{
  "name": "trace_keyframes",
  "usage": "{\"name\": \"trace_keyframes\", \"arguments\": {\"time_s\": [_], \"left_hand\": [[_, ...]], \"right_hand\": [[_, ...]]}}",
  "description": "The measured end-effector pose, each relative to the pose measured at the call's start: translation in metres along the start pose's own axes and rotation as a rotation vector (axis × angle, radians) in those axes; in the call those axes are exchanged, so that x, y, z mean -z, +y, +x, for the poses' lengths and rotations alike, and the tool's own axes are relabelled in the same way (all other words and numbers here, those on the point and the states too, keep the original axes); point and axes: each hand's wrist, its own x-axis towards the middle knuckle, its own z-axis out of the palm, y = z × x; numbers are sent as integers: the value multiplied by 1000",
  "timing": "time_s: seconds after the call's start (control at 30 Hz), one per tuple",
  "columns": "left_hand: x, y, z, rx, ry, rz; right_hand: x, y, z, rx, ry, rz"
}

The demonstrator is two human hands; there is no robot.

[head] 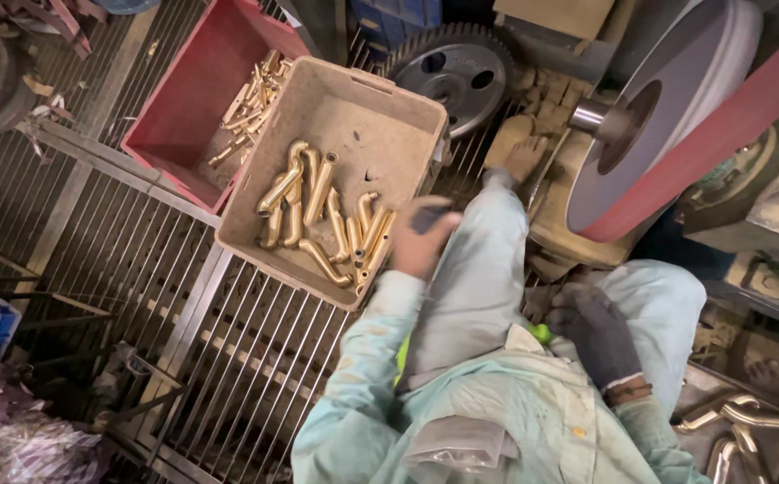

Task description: The person repeatedly picks up brass elbow fittings from a bin and presses them against a rotating belt sander to smooth the surfaces. After sanding, the person places the finished parts onto a metal tray to the right.

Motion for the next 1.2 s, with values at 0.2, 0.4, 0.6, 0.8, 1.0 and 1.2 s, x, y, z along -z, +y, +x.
{"name": "trace_keyframes", "arguments": {"time_s": [0.2,0.4,0.6,0.8,1.0,1.2], "left_hand": [[131,-17,23,58,163,510],[159,-54,-1,289,-198,971],[142,-74,5,140,-62,971],[128,-35,27,143,136,619],[128,39,36,219,-12,-3],[68,73,11,474,-366,-406]], "right_hand": [[-3,0,0,8,7,-101],[-1,1,5,0,-34,-29],[1,5,7,18,-28,-18],[2,6,1,-19,68,-103],[-17,-3,-10,172,3,-295],[-24,-17,-16,382,-52,-542]]}}
